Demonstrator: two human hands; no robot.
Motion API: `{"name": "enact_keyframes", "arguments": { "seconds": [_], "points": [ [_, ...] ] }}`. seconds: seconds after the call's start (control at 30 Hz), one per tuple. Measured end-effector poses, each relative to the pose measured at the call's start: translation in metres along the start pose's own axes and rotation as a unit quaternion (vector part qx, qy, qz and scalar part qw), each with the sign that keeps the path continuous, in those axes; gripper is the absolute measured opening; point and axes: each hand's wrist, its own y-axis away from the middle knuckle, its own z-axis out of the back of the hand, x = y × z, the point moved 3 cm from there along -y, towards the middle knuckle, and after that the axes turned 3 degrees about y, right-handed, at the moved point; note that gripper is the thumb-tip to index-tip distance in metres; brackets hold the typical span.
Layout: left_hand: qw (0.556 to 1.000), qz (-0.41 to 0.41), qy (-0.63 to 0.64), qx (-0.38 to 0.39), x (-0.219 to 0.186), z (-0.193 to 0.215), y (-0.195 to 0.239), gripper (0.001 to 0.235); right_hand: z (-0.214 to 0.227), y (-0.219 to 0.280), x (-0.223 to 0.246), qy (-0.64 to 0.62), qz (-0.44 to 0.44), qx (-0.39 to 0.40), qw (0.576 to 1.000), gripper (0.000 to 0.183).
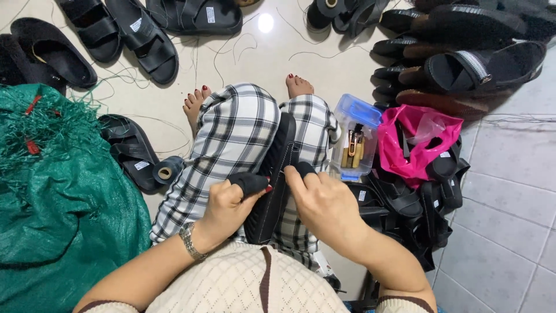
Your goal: The person sits on the floor and sews a black shoe using a needle and thread. They repeatedly insert the needle into the shoe's sole and pull the thread through to stitch the material. The person holds the shoe with one hand while manipulating the needle with the other.
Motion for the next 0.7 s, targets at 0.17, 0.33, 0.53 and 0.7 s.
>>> {"name": "enact_keyframes", "arguments": {
  "seconds": [0.17,0.33,0.53,0.7],
  "points": [
    [0.994,0.092,0.061,-0.011,-0.01,0.008,-0.008,0.012,-0.003,0.002,-0.009,-0.097,0.001,-0.039,0.994,0.019],
    [0.977,0.18,0.092,0.066,-0.003,0.011,-0.012,0.006,-0.016,0.009,-0.012,-0.112,-0.008,-0.053,0.992,0.017],
    [0.98,0.162,0.009,0.113,-0.023,0.024,-0.022,0.012,0.035,0.036,-0.024,-0.114,-0.07,0.023,0.991,0.038],
    [0.997,0.077,0.002,-0.01,-0.018,0.03,-0.014,0.013,0.014,0.067,-0.03,-0.22,-0.131,0.057,0.965,0.046]
  ]
}}
